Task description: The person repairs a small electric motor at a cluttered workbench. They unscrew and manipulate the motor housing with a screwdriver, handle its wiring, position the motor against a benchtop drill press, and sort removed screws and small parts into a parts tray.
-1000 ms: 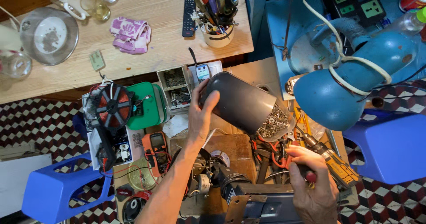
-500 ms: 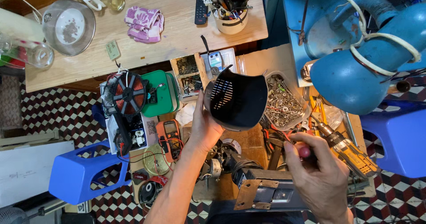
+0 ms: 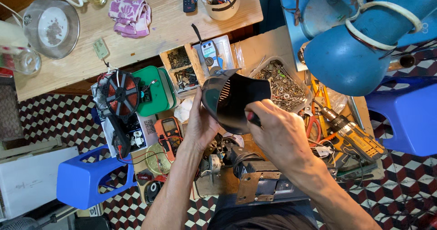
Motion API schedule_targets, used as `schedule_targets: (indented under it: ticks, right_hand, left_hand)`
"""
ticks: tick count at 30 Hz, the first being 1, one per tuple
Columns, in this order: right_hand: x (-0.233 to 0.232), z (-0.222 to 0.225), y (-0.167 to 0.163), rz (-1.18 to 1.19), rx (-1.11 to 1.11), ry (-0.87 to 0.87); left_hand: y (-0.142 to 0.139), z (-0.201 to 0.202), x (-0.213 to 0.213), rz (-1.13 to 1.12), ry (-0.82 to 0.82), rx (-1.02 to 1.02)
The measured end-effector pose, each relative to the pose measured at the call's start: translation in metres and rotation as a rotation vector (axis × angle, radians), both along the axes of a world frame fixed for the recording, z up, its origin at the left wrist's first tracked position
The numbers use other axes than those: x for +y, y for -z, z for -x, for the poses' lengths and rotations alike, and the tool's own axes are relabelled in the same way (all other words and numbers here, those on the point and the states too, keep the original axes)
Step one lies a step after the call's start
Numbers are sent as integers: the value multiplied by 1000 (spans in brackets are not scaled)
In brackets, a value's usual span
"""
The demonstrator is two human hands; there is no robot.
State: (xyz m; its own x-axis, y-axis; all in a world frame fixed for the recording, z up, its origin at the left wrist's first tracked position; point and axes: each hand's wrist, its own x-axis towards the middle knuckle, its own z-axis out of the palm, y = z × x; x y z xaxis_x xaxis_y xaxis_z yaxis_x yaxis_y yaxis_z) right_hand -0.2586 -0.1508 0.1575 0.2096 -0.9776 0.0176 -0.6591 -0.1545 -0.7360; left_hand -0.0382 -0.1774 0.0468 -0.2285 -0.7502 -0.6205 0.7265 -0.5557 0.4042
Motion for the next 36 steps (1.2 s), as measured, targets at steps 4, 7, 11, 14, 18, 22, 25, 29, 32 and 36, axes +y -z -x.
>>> schedule_targets:
  ticks: [4, 7, 11, 14, 18, 22, 25, 29, 32, 36]
  right_hand:
    - [-26, -18, 27, -62, 177, -90]
    - [-41, -32, 45, -211, 302, -163]
    - [-39, -33, 52, 118, 150, -250]
    - [-40, -28, 48, 214, 193, -275]
    - [-44, -32, 38, 311, 253, -315]
    - [-52, -51, 22, 395, 306, -376]
    - [-55, -64, 9, 432, 348, -409]
    - [-52, -78, -2, 467, 389, -453]
    - [-50, -89, -8, 489, 415, -485]
    - [-50, -103, -17, 526, 462, -525]
  left_hand:
    - [-3, 2, 4, 27, 43, -15]
    - [-10, 7, 5, 32, 79, -111]
    - [-21, 20, 6, 44, 106, -258]
    - [-24, 23, 7, 108, 137, -226]
    - [-23, 21, 4, 130, 149, -285]
    - [-32, 18, 1, 142, 127, -282]
    - [-47, 8, 0, 185, 127, -297]
    - [-61, -12, 4, 218, 127, -317]
    - [-62, -25, 10, 223, 135, -268]
    - [-56, -43, 14, 263, 121, -182]
